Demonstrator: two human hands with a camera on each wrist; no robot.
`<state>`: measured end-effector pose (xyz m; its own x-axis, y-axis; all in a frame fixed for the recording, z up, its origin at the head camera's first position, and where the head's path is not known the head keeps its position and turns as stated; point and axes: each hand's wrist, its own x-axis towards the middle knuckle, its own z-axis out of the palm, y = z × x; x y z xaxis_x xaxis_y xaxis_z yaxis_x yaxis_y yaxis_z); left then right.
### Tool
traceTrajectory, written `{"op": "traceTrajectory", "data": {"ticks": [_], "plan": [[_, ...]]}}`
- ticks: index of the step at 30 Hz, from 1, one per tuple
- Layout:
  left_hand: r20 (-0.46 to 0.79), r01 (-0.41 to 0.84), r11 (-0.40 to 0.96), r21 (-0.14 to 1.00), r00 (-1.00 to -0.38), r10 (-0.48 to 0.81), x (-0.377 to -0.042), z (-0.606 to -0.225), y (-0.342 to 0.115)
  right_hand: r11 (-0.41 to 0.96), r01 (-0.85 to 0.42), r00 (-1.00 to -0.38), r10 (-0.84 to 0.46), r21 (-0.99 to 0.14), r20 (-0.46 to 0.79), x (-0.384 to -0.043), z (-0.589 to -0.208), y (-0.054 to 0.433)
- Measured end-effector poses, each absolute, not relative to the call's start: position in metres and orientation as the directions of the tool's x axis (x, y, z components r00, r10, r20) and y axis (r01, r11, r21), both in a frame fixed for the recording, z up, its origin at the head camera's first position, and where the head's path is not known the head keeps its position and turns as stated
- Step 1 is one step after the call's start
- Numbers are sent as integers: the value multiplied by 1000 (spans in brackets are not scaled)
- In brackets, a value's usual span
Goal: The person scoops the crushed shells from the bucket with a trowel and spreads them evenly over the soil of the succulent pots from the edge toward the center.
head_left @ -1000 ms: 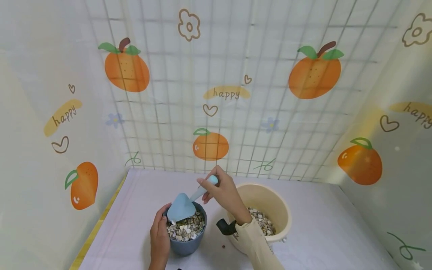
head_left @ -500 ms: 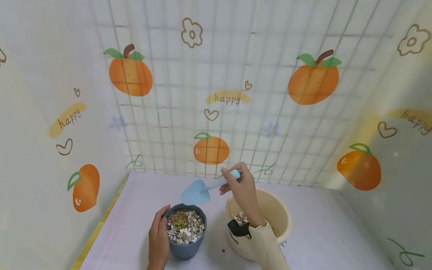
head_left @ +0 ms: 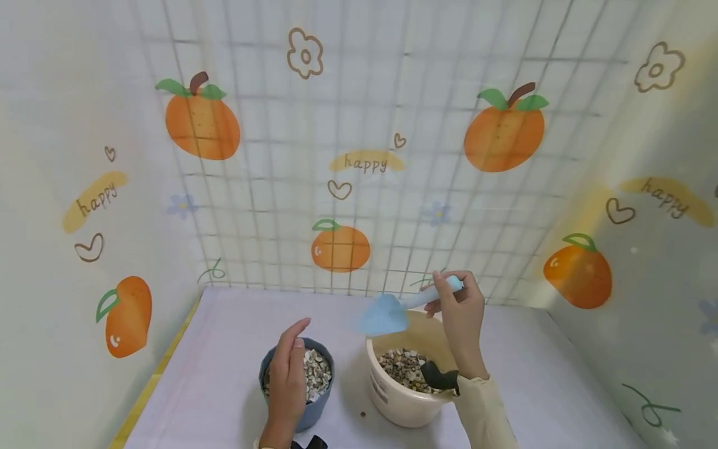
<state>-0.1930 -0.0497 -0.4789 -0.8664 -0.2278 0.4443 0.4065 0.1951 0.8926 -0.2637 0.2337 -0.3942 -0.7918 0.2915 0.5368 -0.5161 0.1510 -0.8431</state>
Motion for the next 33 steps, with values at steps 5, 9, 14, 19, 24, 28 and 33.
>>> {"op": "traceTrajectory", "data": {"ticks": [5, 9, 14, 19, 24, 28, 33], "plan": [[420, 406, 125, 905, -900, -121, -188, -475, -25, 113, -516, -787, 328, -849, 522, -264, -407, 245], [417, 411, 99, 906, -908, -43, -187, -474, -10, 47, -488, -808, 354, -872, 471, -267, -415, 250], [414, 415, 53, 908, -910, 30, -189, -480, 6, 127, -435, -838, 305, -891, 453, -269, -421, 251], [379, 382, 4, 924, -919, 110, -192, -490, 22, 319, -344, -896, 168, -883, 410, -271, -426, 251], [262, 269, 21, 963, -949, 175, -196, -501, 36, 420, -334, -931, -8, -844, 364, -271, -429, 250], [203, 214, 43, 976, -962, 183, -200, -514, 43, 503, -313, -945, -83, -806, 315, -270, -430, 249], [177, 184, 19, 983, -966, 188, -202, -521, 47, 583, -222, -973, -189, -782, 136, -269, -430, 245]]}}
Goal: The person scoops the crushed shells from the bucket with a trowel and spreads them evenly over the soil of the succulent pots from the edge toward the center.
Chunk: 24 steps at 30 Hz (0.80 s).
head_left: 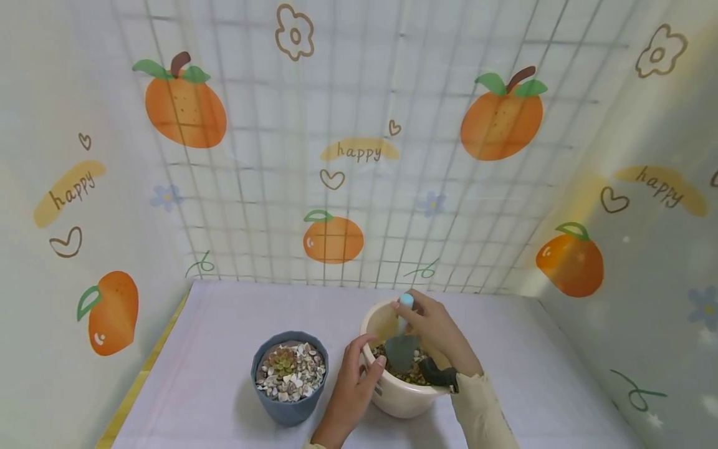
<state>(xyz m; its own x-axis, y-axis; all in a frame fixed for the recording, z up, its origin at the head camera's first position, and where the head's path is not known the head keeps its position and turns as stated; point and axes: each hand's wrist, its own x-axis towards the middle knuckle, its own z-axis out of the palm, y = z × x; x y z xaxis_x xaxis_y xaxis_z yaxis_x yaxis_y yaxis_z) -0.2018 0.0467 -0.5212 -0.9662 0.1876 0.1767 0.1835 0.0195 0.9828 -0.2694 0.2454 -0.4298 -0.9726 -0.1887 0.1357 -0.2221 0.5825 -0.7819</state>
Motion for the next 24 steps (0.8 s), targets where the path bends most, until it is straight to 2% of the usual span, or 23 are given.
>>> {"op": "traceTrajectory", "data": {"ticks": [3, 12, 20, 24], "plan": [[178, 183, 9, 983, -965, 191, -202, -520, 46, 613, -200, -973, -215, -764, 82, -268, -427, 241], [199, 200, -13, 980, -961, 191, -200, -521, 47, 659, -216, -968, -240, -720, 71, -265, -426, 237], [205, 207, -9, 978, -961, 186, -198, -524, 47, 603, -208, -958, -286, -770, 35, -264, -430, 238], [194, 196, -8, 980, -962, 190, -198, -524, 47, 581, -182, -970, -240, -793, 47, -265, -431, 238]]}}
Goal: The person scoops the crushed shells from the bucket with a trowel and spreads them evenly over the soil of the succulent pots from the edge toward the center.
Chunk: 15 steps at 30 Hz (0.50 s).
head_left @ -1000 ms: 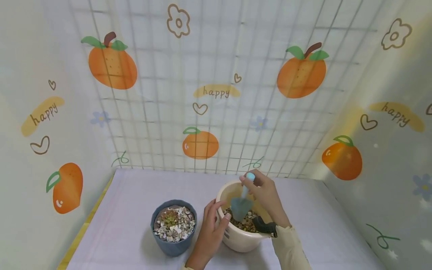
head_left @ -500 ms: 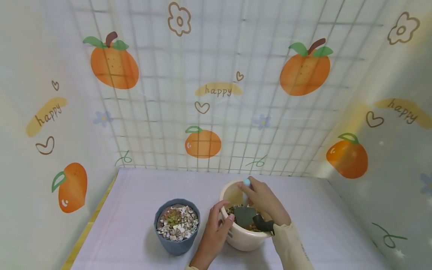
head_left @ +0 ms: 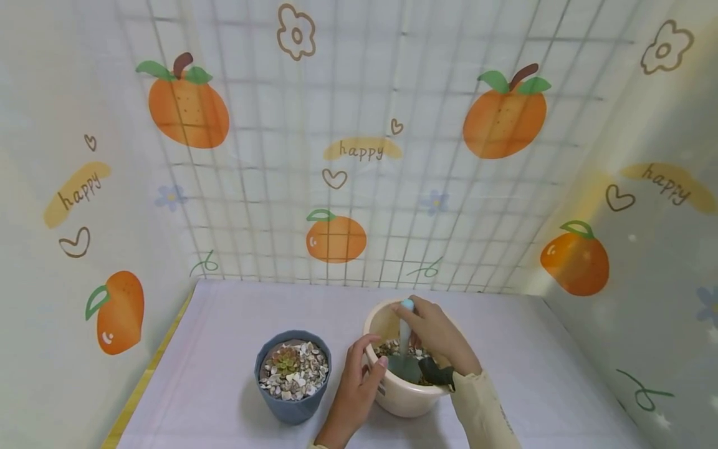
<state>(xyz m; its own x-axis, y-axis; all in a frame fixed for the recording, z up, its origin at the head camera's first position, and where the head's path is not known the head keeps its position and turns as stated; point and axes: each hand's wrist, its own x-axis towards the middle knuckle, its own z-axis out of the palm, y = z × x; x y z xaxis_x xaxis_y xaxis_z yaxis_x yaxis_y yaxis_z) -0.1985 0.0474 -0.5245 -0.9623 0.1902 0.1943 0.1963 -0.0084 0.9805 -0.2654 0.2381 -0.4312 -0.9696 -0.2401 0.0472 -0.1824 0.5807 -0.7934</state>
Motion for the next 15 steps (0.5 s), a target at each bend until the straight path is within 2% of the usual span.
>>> {"op": "traceTrajectory", "data": {"ticks": [8, 15], "plan": [[192, 192, -16, 981, -962, 194, -198, -523, 46, 551, -162, -980, 10, -819, 200, -267, -428, 239], [192, 195, -5, 981, -963, 187, -197, -522, 46, 528, -128, -961, 143, -840, 237, -265, -425, 240]]}}
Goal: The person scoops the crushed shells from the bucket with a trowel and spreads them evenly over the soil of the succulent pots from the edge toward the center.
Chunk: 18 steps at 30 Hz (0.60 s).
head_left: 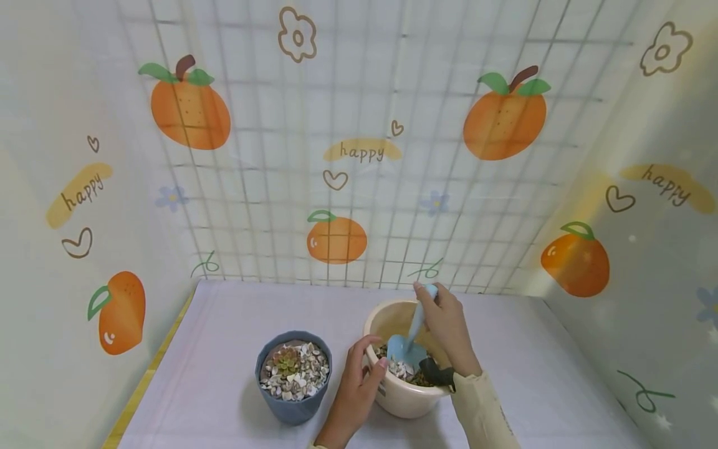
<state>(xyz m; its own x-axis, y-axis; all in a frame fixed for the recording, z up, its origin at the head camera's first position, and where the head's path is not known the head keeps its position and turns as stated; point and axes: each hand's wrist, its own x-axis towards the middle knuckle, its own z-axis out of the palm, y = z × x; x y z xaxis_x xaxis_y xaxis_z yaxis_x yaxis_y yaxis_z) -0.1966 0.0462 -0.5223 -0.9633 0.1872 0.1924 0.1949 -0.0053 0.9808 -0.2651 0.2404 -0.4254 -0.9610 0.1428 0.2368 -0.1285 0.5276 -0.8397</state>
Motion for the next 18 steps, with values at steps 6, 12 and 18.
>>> {"op": "traceTrajectory", "data": {"ticks": [6, 12, 18], "plan": [[175, 177, -3, 984, -967, 188, -196, -522, 45, 518, -124, -954, 173, -846, 246, -264, -423, 240], [178, 179, -15, 984, -966, 189, -197, -523, 45, 510, -96, -961, 175, -855, 213, -266, -424, 241], [180, 179, -20, 984, -966, 188, -197, -523, 45, 512, -90, -960, 182, -855, 210, -268, -427, 243]]}}
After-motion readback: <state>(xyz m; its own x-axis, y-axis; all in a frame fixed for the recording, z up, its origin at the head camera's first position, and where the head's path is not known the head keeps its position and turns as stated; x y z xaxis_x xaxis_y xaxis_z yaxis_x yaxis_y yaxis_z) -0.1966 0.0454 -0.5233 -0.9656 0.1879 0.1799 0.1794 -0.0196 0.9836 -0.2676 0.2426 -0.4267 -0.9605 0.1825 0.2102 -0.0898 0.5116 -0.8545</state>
